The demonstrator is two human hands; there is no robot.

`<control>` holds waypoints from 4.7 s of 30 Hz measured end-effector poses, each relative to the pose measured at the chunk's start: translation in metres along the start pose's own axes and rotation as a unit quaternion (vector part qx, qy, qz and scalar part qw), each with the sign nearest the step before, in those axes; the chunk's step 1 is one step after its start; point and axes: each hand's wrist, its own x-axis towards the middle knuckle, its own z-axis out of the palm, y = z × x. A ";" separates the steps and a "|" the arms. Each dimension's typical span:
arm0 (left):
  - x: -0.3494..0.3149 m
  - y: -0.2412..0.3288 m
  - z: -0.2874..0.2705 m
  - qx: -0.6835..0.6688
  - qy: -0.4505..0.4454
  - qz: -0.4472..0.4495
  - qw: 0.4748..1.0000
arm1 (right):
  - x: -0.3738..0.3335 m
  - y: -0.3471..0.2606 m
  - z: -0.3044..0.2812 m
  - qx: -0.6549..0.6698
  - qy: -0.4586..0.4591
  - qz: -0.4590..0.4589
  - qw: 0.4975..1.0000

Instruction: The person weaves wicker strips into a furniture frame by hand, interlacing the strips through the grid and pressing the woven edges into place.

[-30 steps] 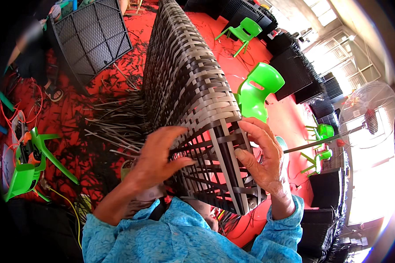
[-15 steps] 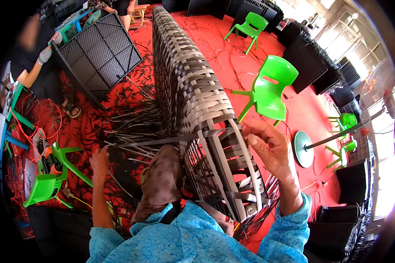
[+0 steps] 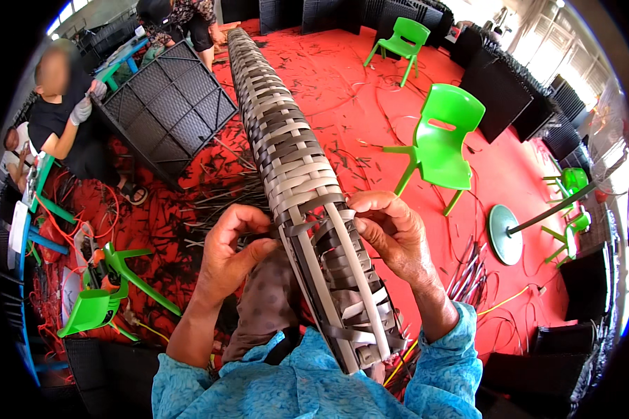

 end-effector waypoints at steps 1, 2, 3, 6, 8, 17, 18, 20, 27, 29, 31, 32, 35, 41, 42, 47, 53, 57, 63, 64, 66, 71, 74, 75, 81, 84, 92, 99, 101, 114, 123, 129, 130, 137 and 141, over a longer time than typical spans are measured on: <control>0.002 0.003 -0.003 0.006 0.000 0.000 1.000 | 0.000 0.003 -0.002 0.002 -0.001 -0.009 1.000; 0.003 0.009 -0.007 0.022 -0.033 -0.029 0.999 | 0.001 0.004 -0.004 0.007 0.000 -0.011 1.000; 0.005 0.015 -0.009 0.037 -0.065 -0.058 0.996 | 0.003 0.004 -0.006 -0.010 -0.009 -0.030 0.999; 0.009 0.026 -0.018 0.044 -0.077 -0.085 0.992 | 0.008 0.005 -0.001 -0.066 -0.027 -0.083 0.994; 0.012 0.034 -0.018 0.129 -0.073 -0.054 0.987 | 0.011 0.010 0.000 -0.158 -0.032 -0.151 0.975; -0.001 0.060 -0.029 0.191 0.018 -0.018 0.981 | 0.000 0.033 0.043 0.035 -0.010 -0.077 0.996; 0.000 0.064 -0.025 0.185 0.027 -0.015 0.982 | 0.002 0.039 0.045 0.101 -0.007 -0.098 0.990; 0.011 0.072 -0.024 0.311 0.015 0.113 0.943 | 0.004 0.043 0.053 0.251 -0.008 -0.092 0.964; 0.033 0.101 0.021 0.454 -0.106 0.127 0.876 | 0.014 0.036 0.052 0.375 0.041 -0.072 0.923; 0.036 0.105 0.021 0.471 -0.136 0.154 0.858 | 0.017 0.032 0.051 0.348 0.057 -0.072 0.933; 0.036 0.106 0.023 0.486 -0.169 0.180 0.838 | 0.021 0.035 0.046 0.338 0.056 -0.090 0.935; 0.035 0.106 0.026 0.495 -0.163 0.172 0.836 | 0.022 0.034 0.042 0.290 0.036 -0.107 0.950; 0.035 0.101 0.032 0.529 -0.154 0.188 0.813 | 0.021 0.023 0.028 0.198 -0.006 -0.108 0.974; 0.037 0.097 0.030 0.571 -0.126 0.274 0.764 | 0.020 0.013 0.022 -0.003 -0.036 -0.227 0.973; 0.036 0.102 0.030 0.536 -0.142 0.193 0.810 | 0.018 0.012 0.020 -0.028 -0.051 -0.219 0.974; 0.035 0.118 0.014 0.474 -0.170 0.016 0.864 | 0.031 0.031 0.023 0.038 -0.008 -0.214 0.976; 0.034 0.118 0.019 0.491 -0.181 0.037 0.851 | 0.032 0.020 0.018 0.102 -0.016 -0.144 0.984; 0.036 0.103 0.025 0.657 -0.115 0.404 0.626 | 0.032 0.018 0.016 0.033 -0.094 -0.230 0.968; 0.038 0.107 0.025 0.608 -0.136 0.318 0.714 | 0.023 0.013 0.009 -0.028 -0.110 -0.243 0.964; 0.038 0.116 0.028 0.555 -0.150 0.206 0.792 | 0.026 0.016 0.010 -0.069 -0.063 -0.267 0.959; 0.039 0.123 0.023 0.458 -0.160 0.084 0.870 | 0.026 0.013 0.013 -0.003 -0.047 -0.152 0.987; 0.054 0.133 0.048 0.511 -0.192 0.100 0.832 | 0.034 0.022 0.027 0.149 -0.019 -0.031 0.988; 0.067 0.125 0.051 0.540 -0.216 0.099 0.807 | 0.039 0.019 0.032 0.209 -0.032 -0.059 0.976; 0.071 0.124 0.047 0.546 -0.229 0.103 0.799 | 0.040 0.017 0.034 0.218 -0.048 -0.069 0.972; 0.089 0.119 0.027 0.230 -0.215 -0.170 0.934 | 0.035 0.032 0.029 0.337 -0.104 -0.064 0.933; 0.094 0.117 0.024 0.207 -0.234 -0.203 0.928 | 0.031 0.047 0.038 0.386 -0.097 -0.030 0.917; 0.097 0.135 0.019 0.243 -0.284 -0.262 0.890 | 0.040 0.042 0.051 0.196 -0.002 -0.192 0.962; 0.064 0.136 0.057 0.696 -0.275 0.277 0.602 | 0.030 0.035 0.068 -0.039 0.201 -0.306 0.930; 0.061 0.134 0.047 0.709 -0.242 0.288 0.597 | 0.028 0.031 0.073 -0.067 0.235 -0.315 0.917; 0.057 0.107 0.001 0.507 -0.108 0.227 0.824 | 0.020 0.030 0.064 0.474 -0.108 0.228 0.844; 0.021 0.083 -0.040 0.162 -0.089 0.014 0.983 | 0.029 0.019 0.055 0.487 -0.157 0.281 0.812; -0.016 0.029 -0.042 0.227 -0.132 -0.012 0.965 | 0.029 0.007 0.055 0.473 -0.065 0.327 0.816; -0.011 0.026 -0.032 0.215 -0.131 0.035 0.967 | 0.025 0.015 0.045 0.460 -0.070 0.307 0.830; -0.012 0.018 -0.067 0.310 -0.028 0.102 0.945 | 0.023 0.009 0.044 0.448 -0.002 0.336 0.829; -0.004 0.003 -0.103 0.480 0.130 0.271 0.824 | 0.018 0.010 0.038 0.426 -0.029 0.314 0.848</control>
